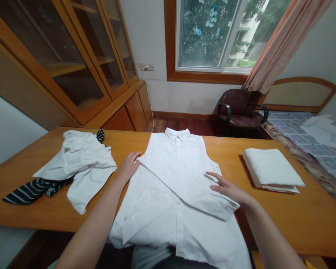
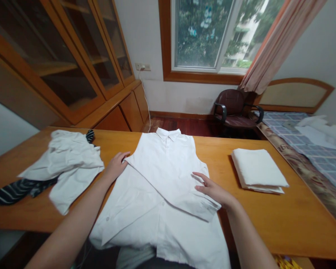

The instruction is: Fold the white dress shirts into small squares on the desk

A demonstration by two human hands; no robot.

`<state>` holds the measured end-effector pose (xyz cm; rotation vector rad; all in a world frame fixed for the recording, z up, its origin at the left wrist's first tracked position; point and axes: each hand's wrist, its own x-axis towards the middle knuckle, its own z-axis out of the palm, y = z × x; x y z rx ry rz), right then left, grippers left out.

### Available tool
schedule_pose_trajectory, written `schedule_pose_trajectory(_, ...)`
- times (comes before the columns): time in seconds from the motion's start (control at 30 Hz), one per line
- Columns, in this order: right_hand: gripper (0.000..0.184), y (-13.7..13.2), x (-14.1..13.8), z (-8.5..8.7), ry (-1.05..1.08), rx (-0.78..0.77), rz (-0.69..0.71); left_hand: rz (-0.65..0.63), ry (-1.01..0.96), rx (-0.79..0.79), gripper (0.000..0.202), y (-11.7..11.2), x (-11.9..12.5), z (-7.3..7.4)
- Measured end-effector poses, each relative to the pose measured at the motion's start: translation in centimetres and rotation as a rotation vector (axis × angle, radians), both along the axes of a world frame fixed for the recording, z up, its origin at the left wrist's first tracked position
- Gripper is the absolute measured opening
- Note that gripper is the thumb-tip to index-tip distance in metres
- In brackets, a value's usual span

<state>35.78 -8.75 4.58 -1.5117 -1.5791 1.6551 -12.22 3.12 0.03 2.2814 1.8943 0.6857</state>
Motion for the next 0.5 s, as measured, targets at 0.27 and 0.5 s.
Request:
schedule_pose_trajectory(0.27, 0.072, -1.2, -0.4, 0.0, -0.066, -0.113, 0.069, 0.075, 0.066, 0.058, 0.034, -0.2, -0.7, -0.4)
schedule_pose_trajectory(0.5, 0.073, -1.1, -0.7, 0.8, -0.463, 0.047, 0.173, -0.026, 0.063, 0.084, 0.046, -0.3, -0.2, 1.5)
